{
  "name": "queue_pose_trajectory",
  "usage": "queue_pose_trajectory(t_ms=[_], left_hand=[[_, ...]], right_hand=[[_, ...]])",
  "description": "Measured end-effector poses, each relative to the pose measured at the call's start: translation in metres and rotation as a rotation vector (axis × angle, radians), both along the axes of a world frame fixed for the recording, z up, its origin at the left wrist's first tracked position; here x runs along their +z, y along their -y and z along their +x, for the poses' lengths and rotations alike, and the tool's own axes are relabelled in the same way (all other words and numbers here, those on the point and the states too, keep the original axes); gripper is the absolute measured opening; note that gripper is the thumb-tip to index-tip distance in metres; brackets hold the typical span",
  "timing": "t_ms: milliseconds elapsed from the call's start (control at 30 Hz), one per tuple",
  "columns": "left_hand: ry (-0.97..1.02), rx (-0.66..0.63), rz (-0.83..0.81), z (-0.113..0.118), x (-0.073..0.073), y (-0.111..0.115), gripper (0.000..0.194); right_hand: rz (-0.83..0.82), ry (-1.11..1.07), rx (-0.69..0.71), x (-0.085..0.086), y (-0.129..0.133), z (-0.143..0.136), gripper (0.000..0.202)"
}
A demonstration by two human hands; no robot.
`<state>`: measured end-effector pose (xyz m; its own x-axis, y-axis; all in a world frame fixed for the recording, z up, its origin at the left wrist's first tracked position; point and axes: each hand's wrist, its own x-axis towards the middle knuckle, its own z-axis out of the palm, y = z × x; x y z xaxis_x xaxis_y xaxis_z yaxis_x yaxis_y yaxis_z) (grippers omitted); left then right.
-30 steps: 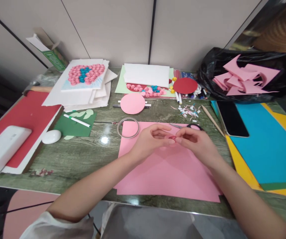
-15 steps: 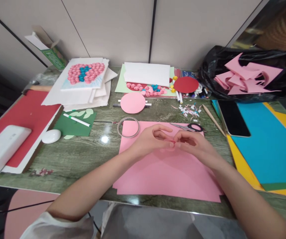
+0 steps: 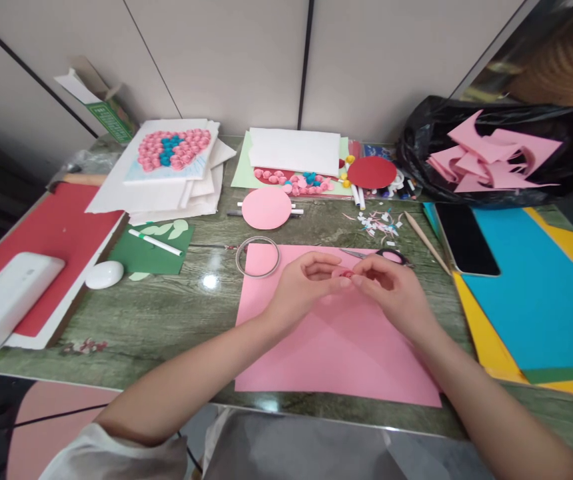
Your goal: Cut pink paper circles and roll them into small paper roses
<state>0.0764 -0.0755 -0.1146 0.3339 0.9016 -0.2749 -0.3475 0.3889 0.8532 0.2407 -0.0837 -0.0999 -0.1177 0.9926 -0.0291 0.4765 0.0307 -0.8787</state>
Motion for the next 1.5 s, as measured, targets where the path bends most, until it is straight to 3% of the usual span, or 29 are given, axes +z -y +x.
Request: queue_pose_trajectory(t_ms=[167,400,533,700,900,1100,1500], left_hand=[[-0.002,0.011,-0.002,0.000,-0.001,0.000,0.033],[-0.225,-0.223,0.079,-0.012,0.007,-0.013,0.035],[-0.277,-0.313,0.087,-0.017,0.009,-0.018,0.036],[-0.141,-0.176,0.050,-0.012,0.002,-0.015,0.034],[-0.019,-0.002,0.024,-0.002,-0.002,-0.002,0.034],[-0.003,0.107,-0.059,0.004,-0.001,0.004,0.033],[0.061,0.170,-0.089,0.008,-0.008,0.006,0.034]], right_hand=[[0.063,0.046,0.022,-0.002,0.002,0.000,0.010],[-0.259,-0.069,0.244,0.006,-0.005,0.010,0.017],[-0.296,-0.104,0.249,0.005,-0.006,0.008,0.021],[-0.168,-0.072,0.070,0.005,-0.004,0.002,0.020],[-0.016,-0.021,-0.051,0.001,0.000,-0.002,0.015],[0.074,-0.019,-0.076,-0.008,0.004,-0.005,0.014],[0.118,-0.045,-0.122,-0.012,0.010,-0.013,0.012]])
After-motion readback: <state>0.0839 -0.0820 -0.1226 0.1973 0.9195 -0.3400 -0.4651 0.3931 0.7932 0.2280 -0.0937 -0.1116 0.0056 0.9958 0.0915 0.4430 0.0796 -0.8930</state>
